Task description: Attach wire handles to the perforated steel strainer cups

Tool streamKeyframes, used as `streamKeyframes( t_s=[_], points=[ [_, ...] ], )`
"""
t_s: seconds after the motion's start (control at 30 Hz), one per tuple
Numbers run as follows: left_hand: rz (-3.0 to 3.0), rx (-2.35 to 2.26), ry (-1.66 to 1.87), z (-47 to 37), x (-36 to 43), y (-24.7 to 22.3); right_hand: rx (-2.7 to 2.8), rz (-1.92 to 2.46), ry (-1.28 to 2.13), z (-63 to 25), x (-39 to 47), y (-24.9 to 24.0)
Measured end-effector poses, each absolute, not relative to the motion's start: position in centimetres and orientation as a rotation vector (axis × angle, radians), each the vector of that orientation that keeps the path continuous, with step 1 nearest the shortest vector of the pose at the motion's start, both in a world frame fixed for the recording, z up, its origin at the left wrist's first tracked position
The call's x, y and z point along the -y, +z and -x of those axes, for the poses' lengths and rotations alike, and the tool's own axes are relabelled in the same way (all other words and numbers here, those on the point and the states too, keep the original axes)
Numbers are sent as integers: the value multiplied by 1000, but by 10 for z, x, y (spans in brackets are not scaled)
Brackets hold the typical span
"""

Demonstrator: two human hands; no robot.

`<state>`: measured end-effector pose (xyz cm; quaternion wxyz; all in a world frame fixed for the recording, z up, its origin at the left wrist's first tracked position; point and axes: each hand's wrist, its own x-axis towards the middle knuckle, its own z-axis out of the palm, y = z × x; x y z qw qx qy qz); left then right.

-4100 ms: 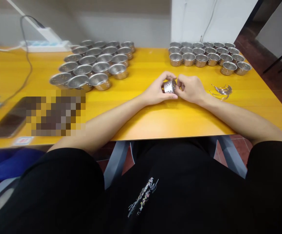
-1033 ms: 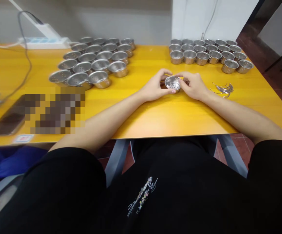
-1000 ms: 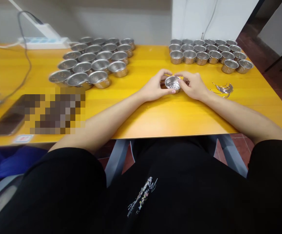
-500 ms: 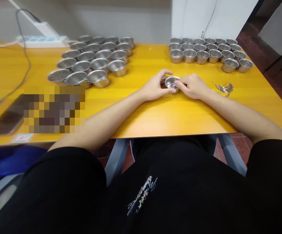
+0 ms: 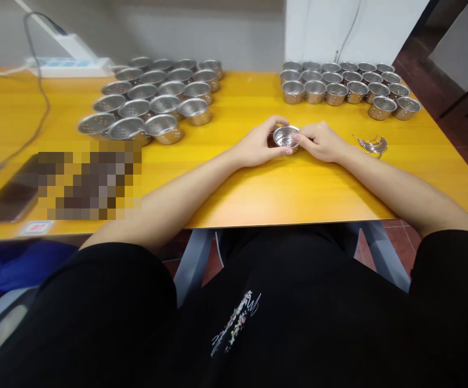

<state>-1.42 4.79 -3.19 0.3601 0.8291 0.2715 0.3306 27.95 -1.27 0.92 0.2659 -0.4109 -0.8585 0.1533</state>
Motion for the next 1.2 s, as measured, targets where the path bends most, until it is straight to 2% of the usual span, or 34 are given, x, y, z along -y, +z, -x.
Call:
streamKeyframes(
  t_s=[0.37,1.2],
  points=[
    [-2235,-720,805,16,-46,-27,2405,985,455,-283,13,12],
    [-2341,-756,720,17,-33,-11,2439,1144,387,-276,20,19]
  ],
)
